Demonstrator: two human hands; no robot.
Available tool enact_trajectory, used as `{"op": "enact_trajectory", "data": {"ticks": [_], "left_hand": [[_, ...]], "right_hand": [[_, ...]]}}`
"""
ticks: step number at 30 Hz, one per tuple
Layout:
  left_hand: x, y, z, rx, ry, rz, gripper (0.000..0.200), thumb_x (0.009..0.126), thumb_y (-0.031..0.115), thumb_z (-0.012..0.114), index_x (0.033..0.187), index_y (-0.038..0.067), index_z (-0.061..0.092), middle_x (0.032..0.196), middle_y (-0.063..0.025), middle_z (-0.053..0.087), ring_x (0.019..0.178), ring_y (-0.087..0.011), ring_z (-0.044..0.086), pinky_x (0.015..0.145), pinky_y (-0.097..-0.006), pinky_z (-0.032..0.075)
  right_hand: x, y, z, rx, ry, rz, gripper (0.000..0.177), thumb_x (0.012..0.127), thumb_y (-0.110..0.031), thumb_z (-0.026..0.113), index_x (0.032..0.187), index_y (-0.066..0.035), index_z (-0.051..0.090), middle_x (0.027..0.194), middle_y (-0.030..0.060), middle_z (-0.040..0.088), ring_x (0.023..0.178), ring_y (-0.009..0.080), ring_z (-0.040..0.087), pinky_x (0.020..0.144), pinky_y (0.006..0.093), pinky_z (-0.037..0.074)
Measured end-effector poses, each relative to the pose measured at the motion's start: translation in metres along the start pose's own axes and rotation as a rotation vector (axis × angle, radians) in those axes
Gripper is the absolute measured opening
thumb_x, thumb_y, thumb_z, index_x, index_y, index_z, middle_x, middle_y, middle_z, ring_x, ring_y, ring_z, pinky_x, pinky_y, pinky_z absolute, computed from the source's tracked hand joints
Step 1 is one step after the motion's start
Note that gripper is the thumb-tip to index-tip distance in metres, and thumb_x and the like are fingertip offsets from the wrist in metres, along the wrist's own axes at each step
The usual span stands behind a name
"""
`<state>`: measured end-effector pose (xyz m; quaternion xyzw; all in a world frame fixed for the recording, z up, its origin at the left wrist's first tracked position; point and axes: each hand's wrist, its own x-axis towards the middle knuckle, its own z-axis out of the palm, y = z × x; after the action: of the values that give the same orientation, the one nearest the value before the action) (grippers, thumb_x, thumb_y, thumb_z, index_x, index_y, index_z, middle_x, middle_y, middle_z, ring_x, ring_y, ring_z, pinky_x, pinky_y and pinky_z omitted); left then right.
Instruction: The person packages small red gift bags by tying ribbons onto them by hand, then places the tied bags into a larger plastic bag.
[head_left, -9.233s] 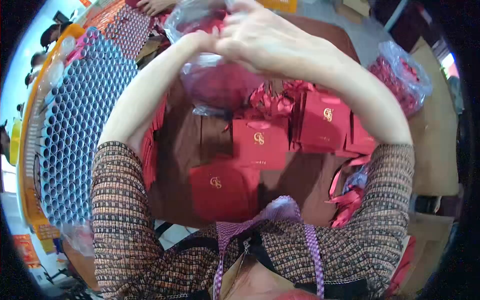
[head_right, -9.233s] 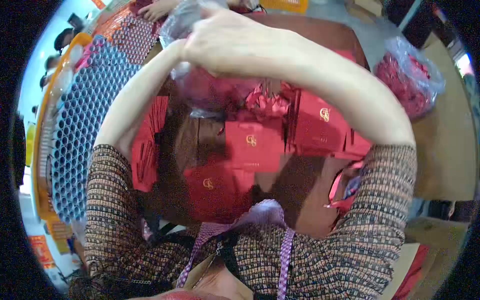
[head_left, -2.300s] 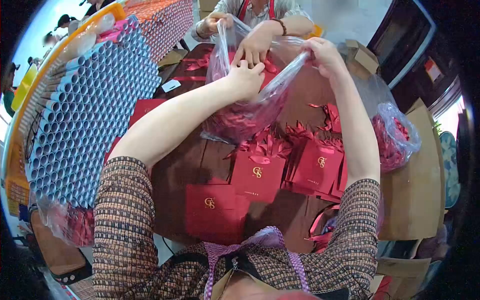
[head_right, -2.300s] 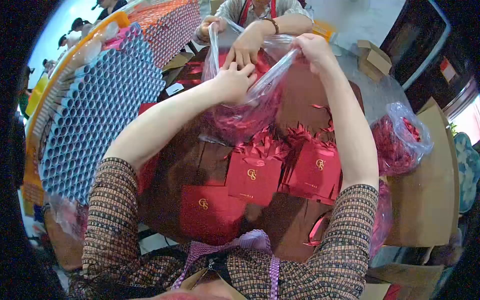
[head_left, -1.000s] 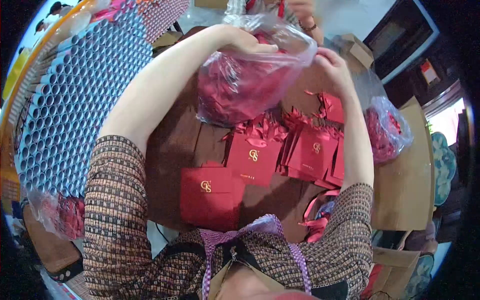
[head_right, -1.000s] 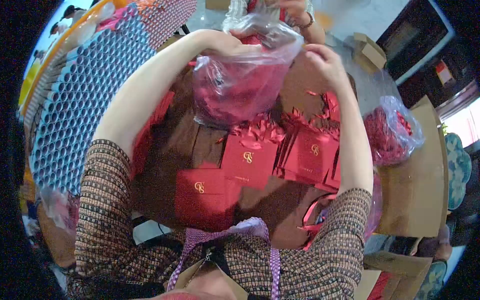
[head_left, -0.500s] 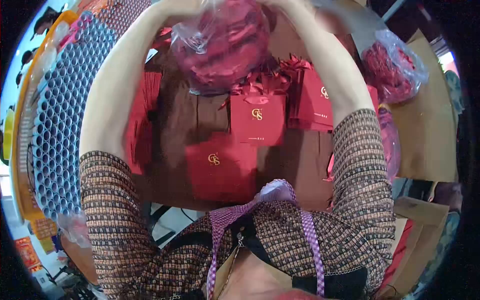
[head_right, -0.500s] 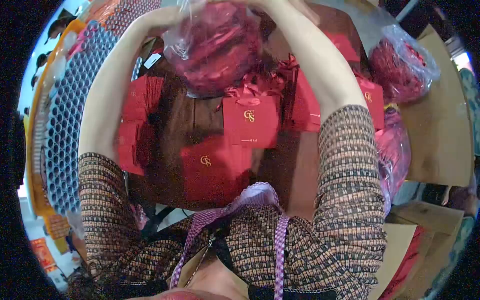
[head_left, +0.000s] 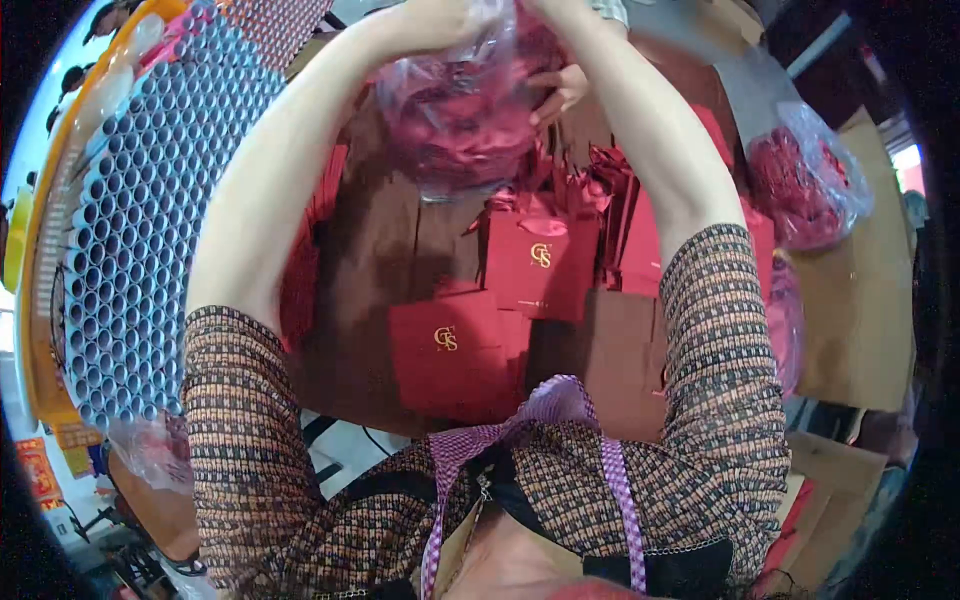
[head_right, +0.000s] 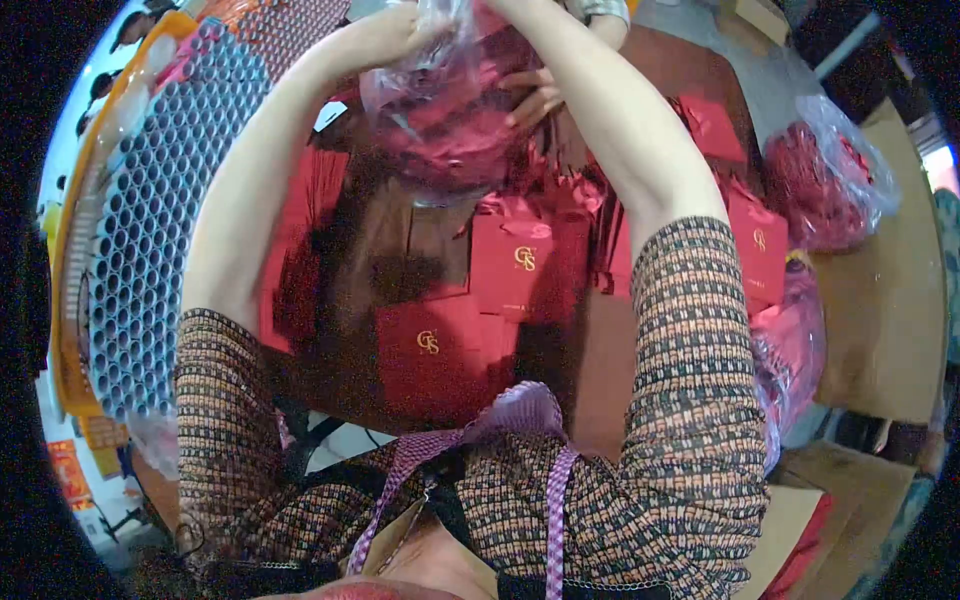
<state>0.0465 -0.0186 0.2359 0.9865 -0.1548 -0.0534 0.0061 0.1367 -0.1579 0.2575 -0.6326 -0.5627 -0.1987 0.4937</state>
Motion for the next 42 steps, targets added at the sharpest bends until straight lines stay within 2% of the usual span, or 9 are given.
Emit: {"op": "enact_trajectory", "data": {"ticks": [6, 10, 12, 18, 23, 26, 28, 35, 42], "left_hand": [[-0.093, 0.060, -0.044, -0.836, 1.162, -0.200, 0.030, 0.085, 0.022, 0.045, 0.106, 0.002, 0.054, 0.093, -0.0094, 0.057, 0.087, -0.0205, 0.054, 0.072, -0.0361, 0.045], [-0.074, -0.057, 0.061, -1.538, 1.131, -0.534, 0.072, 0.087, 0.061, 0.032, 0.131, 0.004, 0.038, 0.125, -0.0177, 0.046, 0.113, -0.0301, 0.045, 0.095, -0.0461, 0.033], [-0.068, -0.079, 0.111, -1.675, 1.072, -0.525, 0.086, 0.085, 0.066, 0.027, 0.139, 0.002, 0.015, 0.146, -0.0169, 0.014, 0.134, -0.0365, 0.009, 0.102, -0.0476, 0.020], [-0.028, -0.060, 0.130, -2.078, 0.983, -0.342, 0.082, 0.082, 0.071, 0.026, 0.138, 0.011, 0.028, 0.134, -0.0119, 0.039, 0.119, -0.0283, 0.041, 0.097, -0.0482, 0.035], [-0.033, -0.051, 0.134, -2.157, 0.778, -0.145, 0.076, 0.084, 0.065, 0.032, 0.138, 0.012, 0.027, 0.134, -0.0102, 0.039, 0.122, -0.0230, 0.039, 0.097, -0.0462, 0.035], [-0.039, -0.043, 0.135, -2.049, 0.768, -0.089, 0.067, 0.088, 0.057, 0.033, 0.138, 0.012, 0.027, 0.134, -0.0087, 0.038, 0.121, -0.0212, 0.039, 0.098, -0.0418, 0.036], [-0.040, -0.039, 0.130, -2.064, 0.730, -0.094, 0.060, 0.093, 0.048, 0.033, 0.139, 0.010, 0.025, 0.136, -0.0079, 0.036, 0.123, -0.0188, 0.036, 0.102, -0.0353, 0.031], [-0.021, -0.015, 0.153, -1.183, 0.885, -0.146, 0.067, 0.095, 0.043, 0.032, 0.141, 0.001, 0.008, 0.144, -0.0109, 0.018, 0.132, -0.0192, 0.015, 0.108, -0.0297, 0.012], [-0.032, 0.003, 0.125, -1.390, 0.805, 0.049, 0.076, 0.091, 0.053, 0.031, 0.139, -0.002, 0.011, 0.145, -0.0146, 0.016, 0.133, -0.0236, 0.016, 0.109, -0.0325, 0.012]], "right_hand": [[-0.011, 0.047, -0.003, -0.704, -0.071, -0.415, 0.016, 0.074, -0.015, 0.054, 0.084, -0.004, 0.060, 0.079, 0.0122, 0.058, 0.076, 0.0287, 0.056, 0.067, 0.0386, 0.045], [-0.048, 0.086, -0.042, 0.032, 0.125, 0.463, 0.030, 0.083, -0.028, 0.054, 0.091, 0.000, 0.058, 0.080, 0.0031, 0.060, 0.074, 0.0132, 0.054, 0.068, 0.0289, 0.044], [-0.087, 0.078, -0.048, 0.417, 0.523, 0.524, 0.020, 0.085, -0.021, 0.050, 0.082, -0.003, 0.058, 0.077, 0.0032, 0.059, 0.073, 0.0157, 0.055, 0.066, 0.0291, 0.044], [-0.185, 0.127, -0.006, 0.881, 0.588, 1.344, 0.018, 0.088, -0.024, 0.048, 0.085, -0.010, 0.059, 0.080, 0.0038, 0.058, 0.073, 0.0182, 0.054, 0.061, 0.0335, 0.048], [-0.145, 0.130, 0.033, 1.422, 0.187, 1.048, 0.042, 0.086, -0.046, 0.048, 0.096, -0.006, 0.056, 0.083, 0.0056, 0.055, 0.072, 0.0218, 0.053, 0.061, 0.0398, 0.047], [-0.138, 0.099, 0.048, 0.807, 0.071, 1.106, 0.048, 0.089, -0.048, 0.040, 0.113, -0.007, 0.050, 0.101, 0.0093, 0.055, 0.086, 0.0264, 0.054, 0.072, 0.0461, 0.049], [-0.105, 0.028, 0.050, 0.898, 0.242, 1.144, 0.027, 0.087, -0.011, 0.045, 0.113, -0.008, 0.049, 0.105, 0.0071, 0.055, 0.091, 0.0238, 0.054, 0.072, 0.0378, 0.052], [-0.148, 0.133, 0.054, 0.796, 0.349, 0.869, 0.048, 0.085, -0.035, 0.043, 0.122, -0.005, 0.043, 0.120, 0.0117, 0.047, 0.109, 0.0274, 0.048, 0.090, 0.0449, 0.042], [-0.143, 0.077, 0.040, 0.904, 0.170, 1.116, 0.052, 0.087, -0.038, 0.047, 0.125, -0.003, 0.042, 0.116, 0.0100, 0.053, 0.100, 0.0246, 0.055, 0.085, 0.0410, 0.046]]}}
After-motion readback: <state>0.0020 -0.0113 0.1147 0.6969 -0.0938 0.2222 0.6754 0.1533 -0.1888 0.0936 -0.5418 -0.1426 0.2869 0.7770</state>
